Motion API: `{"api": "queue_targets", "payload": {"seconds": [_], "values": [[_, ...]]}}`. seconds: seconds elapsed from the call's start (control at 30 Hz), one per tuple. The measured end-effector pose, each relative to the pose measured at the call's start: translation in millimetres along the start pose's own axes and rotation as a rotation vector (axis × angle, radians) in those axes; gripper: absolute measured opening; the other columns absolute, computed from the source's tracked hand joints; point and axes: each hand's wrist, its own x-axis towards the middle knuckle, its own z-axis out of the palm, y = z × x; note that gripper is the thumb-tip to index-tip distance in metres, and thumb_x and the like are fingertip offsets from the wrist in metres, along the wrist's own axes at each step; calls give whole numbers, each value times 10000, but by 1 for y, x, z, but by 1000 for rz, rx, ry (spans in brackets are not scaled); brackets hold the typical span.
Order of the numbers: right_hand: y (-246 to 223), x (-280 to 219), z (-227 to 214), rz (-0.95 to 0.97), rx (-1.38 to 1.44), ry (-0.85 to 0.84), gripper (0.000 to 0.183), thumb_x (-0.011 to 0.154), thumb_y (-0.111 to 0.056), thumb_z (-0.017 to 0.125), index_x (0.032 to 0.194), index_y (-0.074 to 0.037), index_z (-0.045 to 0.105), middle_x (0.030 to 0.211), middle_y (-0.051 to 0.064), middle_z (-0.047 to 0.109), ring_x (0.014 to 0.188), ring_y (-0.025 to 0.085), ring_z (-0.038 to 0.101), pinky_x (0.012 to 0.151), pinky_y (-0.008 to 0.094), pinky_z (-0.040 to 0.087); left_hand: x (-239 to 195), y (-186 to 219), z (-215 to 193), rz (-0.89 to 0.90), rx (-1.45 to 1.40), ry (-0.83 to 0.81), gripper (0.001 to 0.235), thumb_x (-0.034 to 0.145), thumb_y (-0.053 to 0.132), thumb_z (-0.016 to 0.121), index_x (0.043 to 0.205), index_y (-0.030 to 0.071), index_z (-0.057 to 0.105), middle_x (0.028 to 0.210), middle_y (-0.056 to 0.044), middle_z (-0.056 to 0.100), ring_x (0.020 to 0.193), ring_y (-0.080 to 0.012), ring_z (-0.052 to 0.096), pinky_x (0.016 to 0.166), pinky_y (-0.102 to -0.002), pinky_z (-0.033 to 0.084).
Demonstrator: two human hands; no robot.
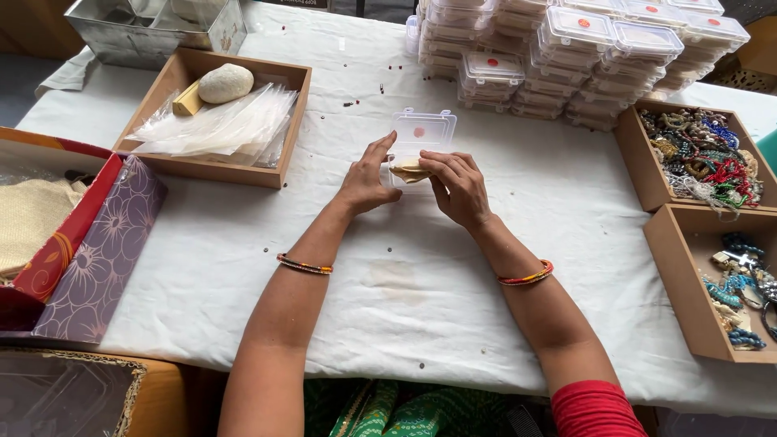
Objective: The person handles a beaded bracelet, places it into a small plastic bag, and then wraps the bag in a piece of beige fabric. They place the wrapped item into a small plastic container and close the lid. The person then picks up a second beaded bracelet, places it into a plastic bag, and wraps it in fabric.
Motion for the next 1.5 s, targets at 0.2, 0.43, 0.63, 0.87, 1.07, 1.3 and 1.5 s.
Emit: {"api": "queue_targets", "payload": {"seconds": [0.2, 0.43, 0.63, 0.87, 1.07, 1.3, 1.5], "values": [[0, -6, 7, 38, -63, -58, 321, 798, -1, 749, 1090, -129, 706, 1104, 32, 706, 1011, 242, 669, 911, 402, 517, 0, -1, 0, 13, -4, -35, 1209, 534, 205, 809, 1605, 201, 248, 1586, -75, 412, 1321, -274, 588, 1152, -386, 478], [7, -14, 20, 60, -144, -122, 182, 876, -28, 797, 1014, -139, 757, 1014, 9, 665, 985, 210, 654, 884, 369, 578, 0, 1, -1, -4, -21, -47, 1232, 537, 178, 794, 1611, 292, 201, 1543, -64, 455, 1317, -286, 591, 1127, -397, 434], [-4, -10, 11, 72, -40, -312, 184, 819, -52, 759, 996, -95, 730, 1052, 64, 668, 962, 239, 682, 853, 389, 595, -3, 7, -2, -24, -34, -18, 1224, 534, 181, 810, 1582, 345, 200, 1530, -60, 450, 1292, -292, 599, 1133, -409, 494], [2, -7, 9, 118, 25, -337, 174, 820, -105, 777, 985, -95, 725, 1048, 42, 688, 976, 238, 690, 839, 388, 603, 1, -11, 9, 26, 35, -25, 736, 649, 205, 776, 1346, 356, 594, 1592, -76, 366, 1300, -299, 601, 1143, -433, 481], [12, -13, 15, 448, 193, -329, 143, 996, -137, 704, 1139, -140, 710, 1072, -22, 712, 989, 156, 705, 856, 348, 602, -1, -3, 9, 40, 125, -26, 404, 703, 243, 710, 1097, 292, 787, 1563, -71, 358, 1281, -270, 611, 1103, -431, 498], [13, -12, 16, 335, -128, -382, 187, 1003, -199, 624, 1138, -158, 747, 1129, -13, 729, 1079, 157, 629, 968, 367, 399, -1, -12, 11, 55, 161, -2, 454, 718, 256, 750, 1168, 283, 695, 1530, -68, 391, 1282, -255, 608, 1087, -449, 477], [13, -19, 16, 192, -155, -275, 190, 1021, -200, 643, 1180, -140, 727, 1150, -2, 735, 1048, 161, 657, 983, 397, 406, -3, -10, 11, 105, -11, 36, 886, 698, 240, 878, 1335, 267, 264, 1445, -84, 486, 1294, -312, 581, 1122, -455, 483]]}}
